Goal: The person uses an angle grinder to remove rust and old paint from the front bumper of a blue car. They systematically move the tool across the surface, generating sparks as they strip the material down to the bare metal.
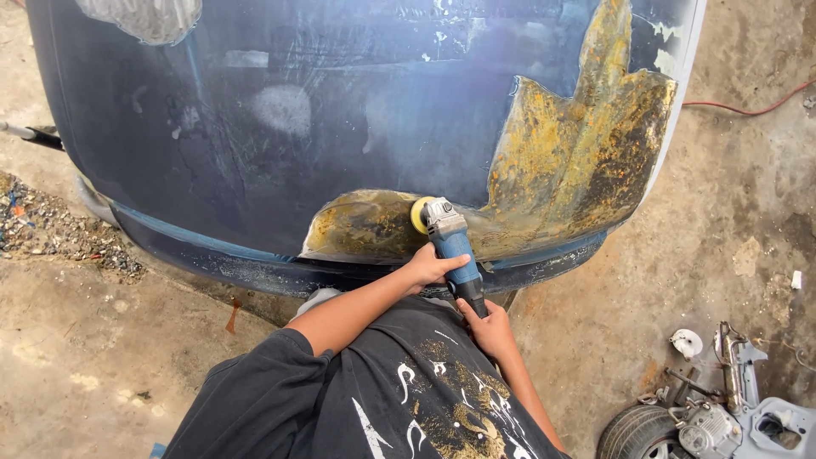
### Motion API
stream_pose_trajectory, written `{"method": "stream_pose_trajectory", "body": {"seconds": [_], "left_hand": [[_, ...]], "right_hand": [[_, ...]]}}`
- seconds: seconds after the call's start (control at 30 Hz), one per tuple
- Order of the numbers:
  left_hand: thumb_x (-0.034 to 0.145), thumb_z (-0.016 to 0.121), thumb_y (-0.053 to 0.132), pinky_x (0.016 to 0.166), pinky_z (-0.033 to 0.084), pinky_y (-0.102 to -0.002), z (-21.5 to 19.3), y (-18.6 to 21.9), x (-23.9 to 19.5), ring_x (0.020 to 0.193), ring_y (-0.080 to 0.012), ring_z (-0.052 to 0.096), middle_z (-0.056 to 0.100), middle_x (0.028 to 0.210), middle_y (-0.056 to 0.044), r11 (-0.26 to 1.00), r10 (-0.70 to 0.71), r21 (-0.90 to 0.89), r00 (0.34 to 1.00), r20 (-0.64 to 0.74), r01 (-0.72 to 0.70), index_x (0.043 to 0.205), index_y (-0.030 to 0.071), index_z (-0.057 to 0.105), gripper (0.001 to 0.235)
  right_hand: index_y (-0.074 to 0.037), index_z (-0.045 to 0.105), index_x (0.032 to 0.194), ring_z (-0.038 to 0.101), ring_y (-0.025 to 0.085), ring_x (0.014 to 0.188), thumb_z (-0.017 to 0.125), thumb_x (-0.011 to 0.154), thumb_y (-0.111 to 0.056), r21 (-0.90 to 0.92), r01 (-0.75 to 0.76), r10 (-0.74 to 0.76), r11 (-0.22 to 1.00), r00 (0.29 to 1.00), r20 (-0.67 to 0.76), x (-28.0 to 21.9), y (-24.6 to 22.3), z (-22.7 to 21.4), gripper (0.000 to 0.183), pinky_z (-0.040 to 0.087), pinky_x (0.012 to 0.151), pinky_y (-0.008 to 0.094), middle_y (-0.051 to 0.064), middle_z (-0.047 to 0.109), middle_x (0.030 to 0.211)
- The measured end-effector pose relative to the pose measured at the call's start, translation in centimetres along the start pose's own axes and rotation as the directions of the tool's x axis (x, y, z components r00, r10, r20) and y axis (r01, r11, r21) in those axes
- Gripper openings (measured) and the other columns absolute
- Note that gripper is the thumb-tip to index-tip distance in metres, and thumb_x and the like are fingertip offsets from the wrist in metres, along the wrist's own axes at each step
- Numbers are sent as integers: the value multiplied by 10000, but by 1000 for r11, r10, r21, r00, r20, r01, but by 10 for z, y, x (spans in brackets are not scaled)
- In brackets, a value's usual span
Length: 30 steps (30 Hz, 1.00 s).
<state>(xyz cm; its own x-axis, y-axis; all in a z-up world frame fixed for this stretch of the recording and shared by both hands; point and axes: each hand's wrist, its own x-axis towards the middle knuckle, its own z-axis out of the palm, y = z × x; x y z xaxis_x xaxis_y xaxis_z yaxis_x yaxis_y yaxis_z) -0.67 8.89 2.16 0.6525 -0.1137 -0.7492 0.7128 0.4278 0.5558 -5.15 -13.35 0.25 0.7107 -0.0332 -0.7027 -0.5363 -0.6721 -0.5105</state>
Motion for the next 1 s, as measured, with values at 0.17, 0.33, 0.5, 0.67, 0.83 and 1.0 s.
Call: {"method": "stream_pose_trajectory", "body": {"seconds": [0.17,0.33,0.5,0.67,0.83,1.0], "left_hand": [[735,934,332,814,604,-522,-6,6,-7,1229,-500,566,528,1325,-366,999,16,-40,1000,4,-16,1317,-168,478,893],[741,934,315,808,605,-534,-11,4,-7,1251,-510,546,509,1348,-362,995,38,-91,999,-18,-40,1334,-160,470,890],[758,927,318,848,583,-569,-17,1,-6,1302,-515,500,474,1390,-366,986,77,-148,996,-32,-81,1370,-145,440,909],[774,910,323,870,577,-574,-23,8,-14,1320,-519,479,458,1411,-369,981,88,-169,995,-55,-97,1389,-142,423,911],[771,917,343,878,574,-581,-32,4,-11,1339,-516,460,441,1435,-361,968,115,-214,990,-84,-131,1417,-125,402,950],[790,899,316,870,575,-580,-41,0,-8,1328,-500,485,465,1424,-352,958,134,-239,983,-126,-161,1395,-115,433,877]], "right_hand": [[-35,731,750,626,173,436,823,859,-381,-19,28,-27,999,999,20,-14,-35,-2,374,478,442,258,124,706,583],[-32,726,760,627,183,414,818,864,-379,-35,39,-37,999,998,46,-28,-62,-2,374,486,430,267,131,707,588],[-5,712,752,639,195,418,813,869,-367,-59,50,-46,997,997,69,-27,-72,-2,394,497,408,279,144,702,590],[2,710,741,641,208,409,809,873,-361,-73,69,-62,995,994,93,-28,-89,2,398,505,387,291,152,691,574],[8,707,753,640,211,408,812,870,-353,-102,99,-87,990,990,114,-23,-97,5,394,515,378,312,162,695,595],[-1,713,735,649,207,436,804,871,-398,-178,127,-102,976,984,143,-30,-117,10,429,525,449,310,141,669,553]]}}
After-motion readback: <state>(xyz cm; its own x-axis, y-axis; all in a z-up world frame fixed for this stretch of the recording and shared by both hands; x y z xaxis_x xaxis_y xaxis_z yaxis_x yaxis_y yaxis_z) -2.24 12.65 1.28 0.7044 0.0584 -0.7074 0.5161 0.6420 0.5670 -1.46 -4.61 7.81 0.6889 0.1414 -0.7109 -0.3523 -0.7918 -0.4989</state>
